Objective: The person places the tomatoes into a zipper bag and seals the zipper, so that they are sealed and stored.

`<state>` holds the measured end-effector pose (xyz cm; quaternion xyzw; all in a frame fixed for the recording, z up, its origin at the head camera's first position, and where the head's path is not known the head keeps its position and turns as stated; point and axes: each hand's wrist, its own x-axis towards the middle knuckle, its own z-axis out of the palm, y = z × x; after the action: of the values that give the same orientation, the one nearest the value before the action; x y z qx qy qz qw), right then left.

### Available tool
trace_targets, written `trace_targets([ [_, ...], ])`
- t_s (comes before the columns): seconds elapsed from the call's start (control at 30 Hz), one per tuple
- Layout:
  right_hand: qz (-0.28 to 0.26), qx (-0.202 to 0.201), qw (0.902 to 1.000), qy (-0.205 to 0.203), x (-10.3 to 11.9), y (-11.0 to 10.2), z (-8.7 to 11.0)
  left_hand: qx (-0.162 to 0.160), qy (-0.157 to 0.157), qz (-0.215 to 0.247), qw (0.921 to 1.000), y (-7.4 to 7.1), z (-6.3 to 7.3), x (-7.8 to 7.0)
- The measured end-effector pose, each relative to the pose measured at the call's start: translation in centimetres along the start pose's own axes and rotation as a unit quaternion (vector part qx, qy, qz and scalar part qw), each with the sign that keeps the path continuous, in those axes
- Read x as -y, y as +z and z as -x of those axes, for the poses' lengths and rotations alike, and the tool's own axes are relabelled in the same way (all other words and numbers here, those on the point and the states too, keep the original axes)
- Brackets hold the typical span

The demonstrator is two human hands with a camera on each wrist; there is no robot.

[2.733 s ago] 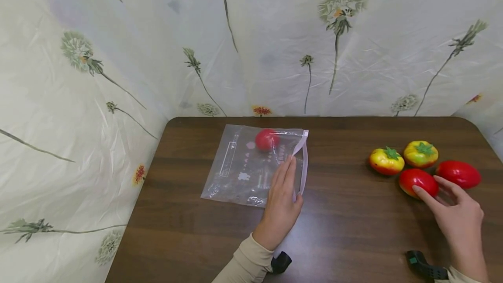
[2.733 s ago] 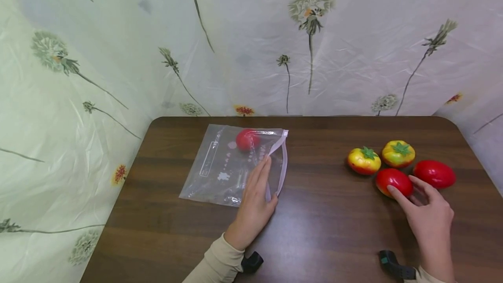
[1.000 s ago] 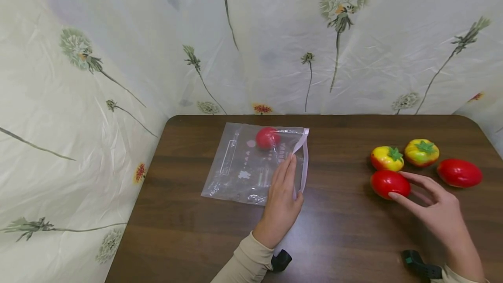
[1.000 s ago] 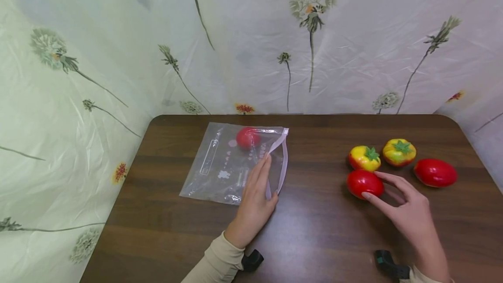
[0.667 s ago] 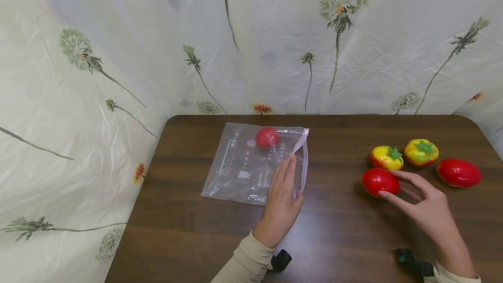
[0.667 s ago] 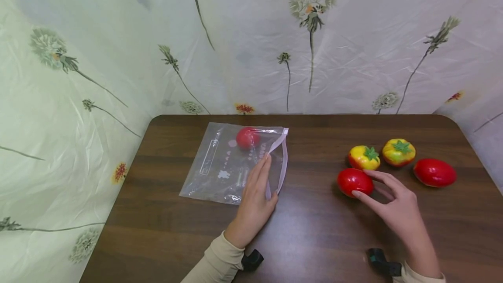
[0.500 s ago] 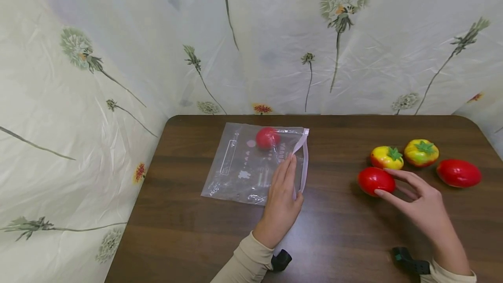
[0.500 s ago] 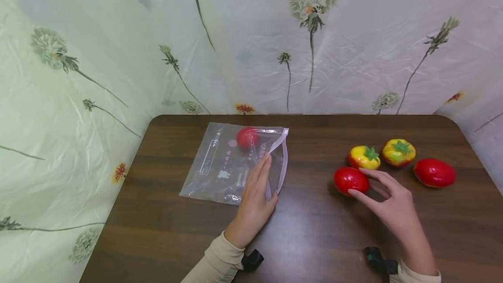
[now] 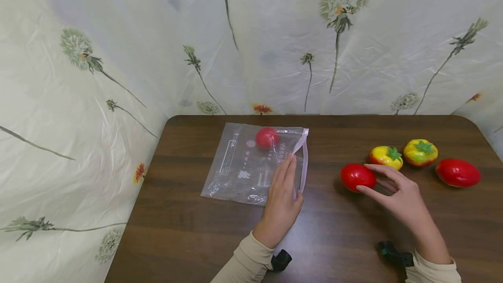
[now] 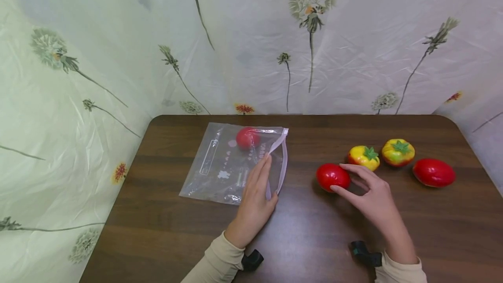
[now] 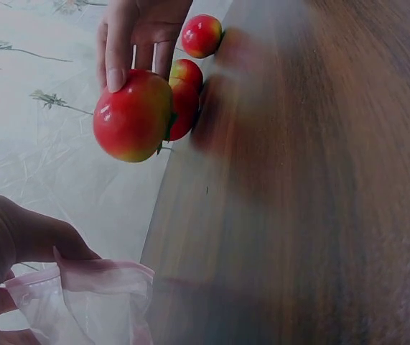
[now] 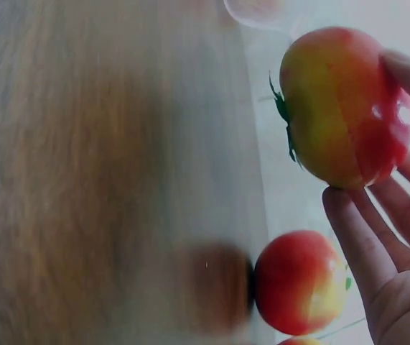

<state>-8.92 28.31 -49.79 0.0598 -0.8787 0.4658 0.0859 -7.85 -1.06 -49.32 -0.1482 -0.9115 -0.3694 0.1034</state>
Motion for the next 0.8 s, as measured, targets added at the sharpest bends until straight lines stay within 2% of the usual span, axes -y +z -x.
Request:
trace_targets([
  [0.37, -0.01, 0.019, 0.9998, -0.004, 1.5, 0.5, -0.6, 0.005, -0.001, 0.006, 1.0, 0.0, 0.0, 0.1],
  [0.53, -0.024, 0.033, 0.9989, -0.023, 2.0, 1.6, -1.2, 0.007, 0.0, 0.009, 0.9999, -0.1, 0.0, 0.1],
  [0.8, -0.025, 0.04, 0.998, -0.041, 3.2, 3.7, -2.5, 0.028, -0.022, 0.025, 0.9991, -0.2, 0.0, 0.0],
])
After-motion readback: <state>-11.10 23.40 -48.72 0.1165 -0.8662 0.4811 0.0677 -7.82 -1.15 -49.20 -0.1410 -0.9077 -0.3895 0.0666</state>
